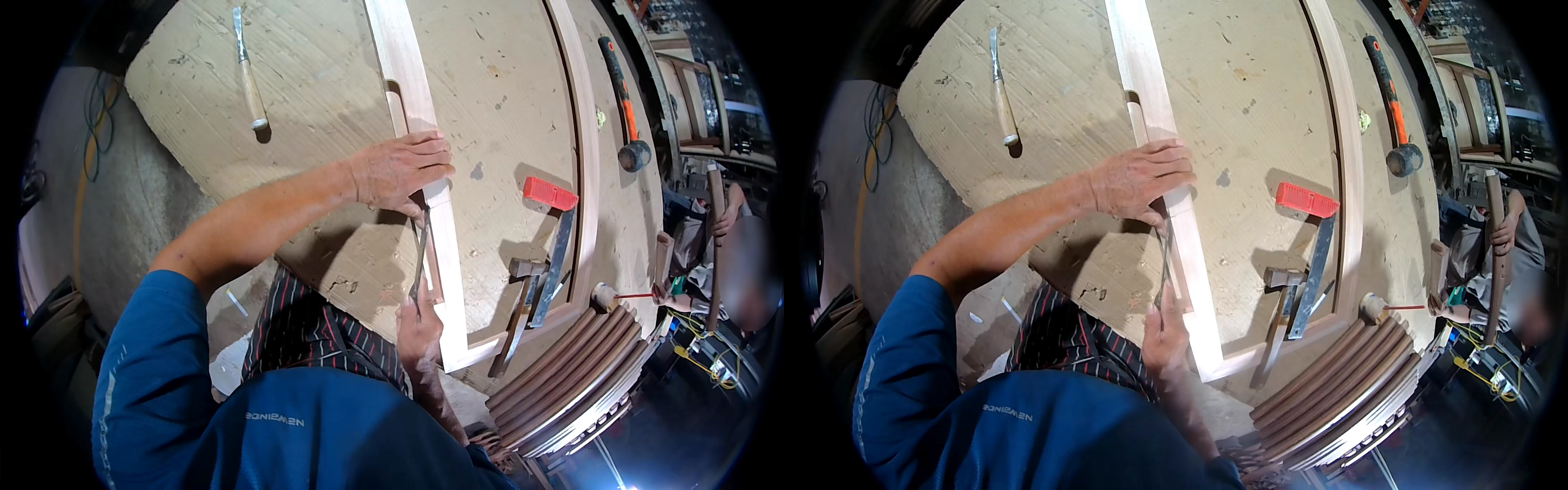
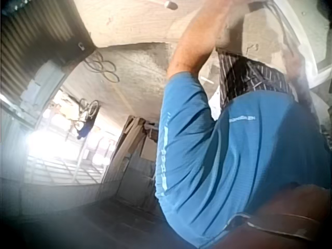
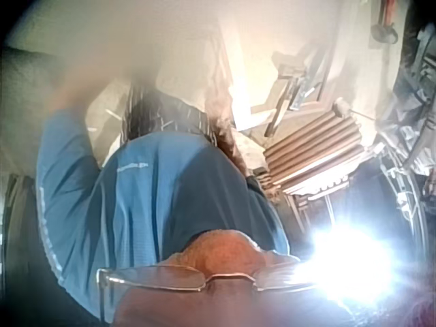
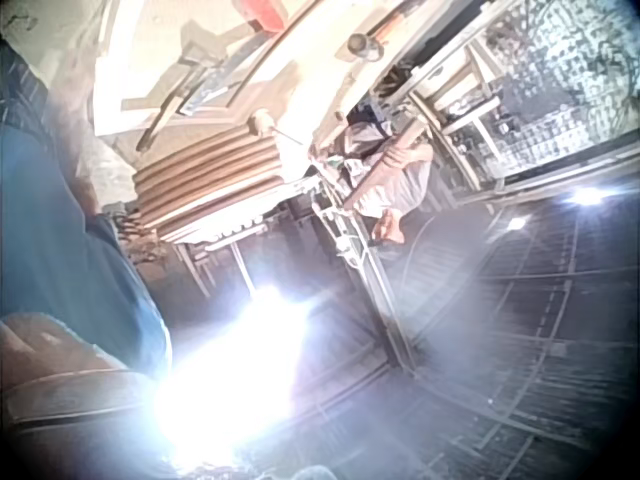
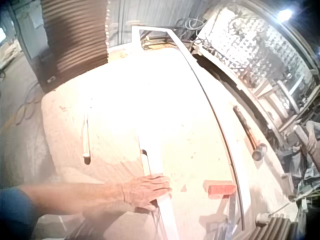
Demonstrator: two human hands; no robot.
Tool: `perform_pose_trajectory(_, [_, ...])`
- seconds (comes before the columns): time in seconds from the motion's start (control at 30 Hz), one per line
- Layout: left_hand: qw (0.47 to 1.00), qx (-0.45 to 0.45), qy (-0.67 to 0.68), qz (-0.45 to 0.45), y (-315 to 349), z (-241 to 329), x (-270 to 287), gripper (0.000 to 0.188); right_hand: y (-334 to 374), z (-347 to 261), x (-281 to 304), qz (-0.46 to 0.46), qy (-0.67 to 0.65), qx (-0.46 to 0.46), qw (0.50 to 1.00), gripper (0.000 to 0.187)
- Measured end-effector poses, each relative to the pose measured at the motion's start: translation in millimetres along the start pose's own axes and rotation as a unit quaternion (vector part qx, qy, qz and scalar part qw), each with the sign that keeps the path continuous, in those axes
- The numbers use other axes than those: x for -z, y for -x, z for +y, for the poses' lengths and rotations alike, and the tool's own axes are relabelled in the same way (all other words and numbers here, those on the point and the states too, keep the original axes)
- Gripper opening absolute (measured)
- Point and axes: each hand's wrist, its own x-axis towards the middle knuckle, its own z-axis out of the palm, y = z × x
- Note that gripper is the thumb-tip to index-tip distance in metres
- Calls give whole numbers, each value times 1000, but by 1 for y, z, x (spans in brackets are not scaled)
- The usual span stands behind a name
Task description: The person carves out a recessed area in a wooden frame using a chisel and hammer, then measures and marks another section with a ruler and pen.
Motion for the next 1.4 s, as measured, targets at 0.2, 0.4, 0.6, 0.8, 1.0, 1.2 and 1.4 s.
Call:
perform_pose_trajectory(0.2, [1000,4,-1,0,2,0,1,92,0,17,-18,23,-116,60,991,50])
perform_pose_trajectory(0.4, [1000,1,-7,8,2,2,1,91,3,12,-17,25,-122,29,992,49])
perform_pose_trajectory(0.6, [1000,3,3,-1,0,2,2,90,-7,40,-18,38,-80,98,991,53])
perform_pose_trajectory(0.8, [1000,7,-2,7,3,2,-1,88,-9,34,-12,28,-73,82,994,52])
perform_pose_trajectory(1.0, [1000,4,7,2,0,3,2,86,-11,26,1,19,-55,95,994,53])
perform_pose_trajectory(1.2, [1000,-1,6,11,1,1,1,85,-12,28,-6,31,-35,115,992,54])
perform_pose_trajectory(1.4, [1000,-5,19,7,-2,-1,1,86,-9,29,-14,67,-22,155,985,53])
